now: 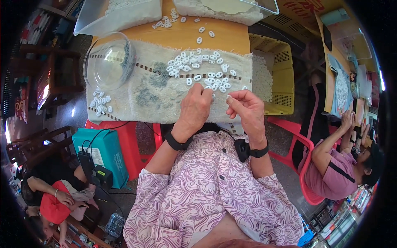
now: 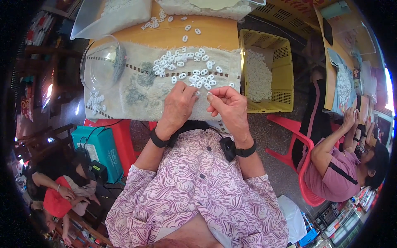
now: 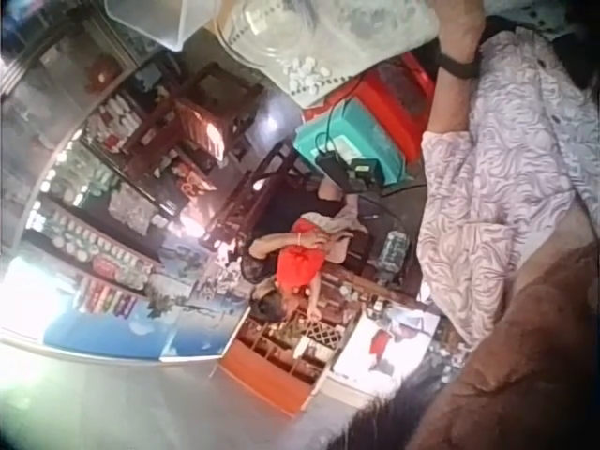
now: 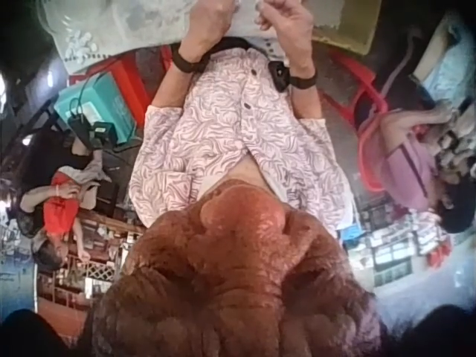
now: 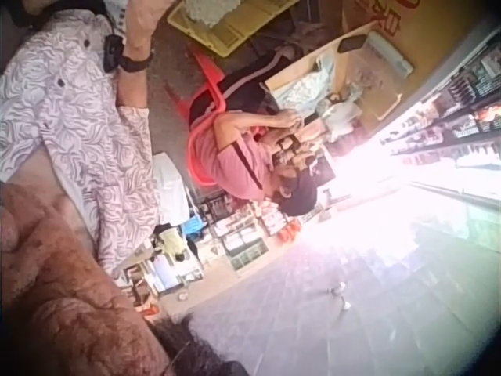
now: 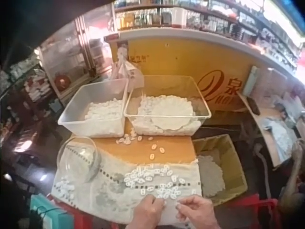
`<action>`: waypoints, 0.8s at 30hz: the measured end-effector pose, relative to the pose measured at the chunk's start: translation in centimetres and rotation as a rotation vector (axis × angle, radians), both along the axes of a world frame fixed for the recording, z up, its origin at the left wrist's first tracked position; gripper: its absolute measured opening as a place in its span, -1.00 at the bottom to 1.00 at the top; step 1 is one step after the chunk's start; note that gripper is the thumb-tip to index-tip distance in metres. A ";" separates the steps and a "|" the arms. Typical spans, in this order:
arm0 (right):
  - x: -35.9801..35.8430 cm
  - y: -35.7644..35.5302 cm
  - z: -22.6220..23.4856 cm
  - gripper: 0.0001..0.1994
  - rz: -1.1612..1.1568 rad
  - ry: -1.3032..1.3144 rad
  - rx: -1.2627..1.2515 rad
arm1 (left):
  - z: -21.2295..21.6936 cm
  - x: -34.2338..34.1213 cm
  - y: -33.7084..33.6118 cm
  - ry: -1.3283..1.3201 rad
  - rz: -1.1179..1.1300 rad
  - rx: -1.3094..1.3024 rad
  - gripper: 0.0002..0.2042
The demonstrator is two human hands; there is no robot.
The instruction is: The person picks up white plastic pieces by hand, fits them together, and places the assembled units onto a cloth before dropping them into a plastic container.
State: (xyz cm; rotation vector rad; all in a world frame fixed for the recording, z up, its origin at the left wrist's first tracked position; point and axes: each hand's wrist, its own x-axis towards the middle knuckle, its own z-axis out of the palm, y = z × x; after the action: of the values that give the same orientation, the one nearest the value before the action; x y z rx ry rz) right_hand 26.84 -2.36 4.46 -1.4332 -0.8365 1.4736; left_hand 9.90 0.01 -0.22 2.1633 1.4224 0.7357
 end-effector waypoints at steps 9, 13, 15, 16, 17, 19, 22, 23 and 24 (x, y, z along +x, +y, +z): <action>-0.2 0.2 0.7 -0.86 -0.009 0.015 0.008 | 1.7 -1.4 0.0 -1.202 0.069 -0.846 -0.82; -0.6 0.4 0.7 -0.86 -0.011 0.044 0.033 | 0.9 -1.9 0.1 -1.258 0.023 -0.938 -0.78; -0.8 0.5 0.6 -0.86 -0.007 0.059 0.041 | 0.6 -1.9 0.1 -1.273 0.046 -0.972 -0.77; -0.9 0.7 0.4 -0.86 -0.007 0.062 0.038 | 0.7 -1.9 0.1 -1.274 0.046 -0.973 -0.77; -0.9 0.7 0.4 -0.86 -0.006 0.066 0.034 | 0.8 -2.1 0.2 -1.278 0.072 -0.975 -0.77; -0.7 0.8 0.3 -0.86 -0.018 0.061 0.028 | 0.8 -2.3 0.2 -1.282 0.099 -0.977 -0.76; -0.8 0.8 0.2 -0.86 -0.019 0.058 0.019 | 0.5 -2.5 0.2 -1.275 0.054 -0.906 -0.77; -0.8 0.9 0.1 -0.86 -0.010 0.058 0.017 | 0.2 -2.5 0.1 -1.297 0.049 -0.910 -0.78; -0.8 0.8 0.1 -0.86 -0.010 0.058 0.015 | 0.1 -2.5 0.1 -1.317 0.043 -0.917 -0.79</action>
State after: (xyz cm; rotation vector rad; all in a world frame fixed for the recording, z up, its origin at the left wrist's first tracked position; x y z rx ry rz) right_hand 25.99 -1.52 4.57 -1.3755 -0.8021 1.4905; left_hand 7.42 0.07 -0.17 0.6178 0.7589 0.9527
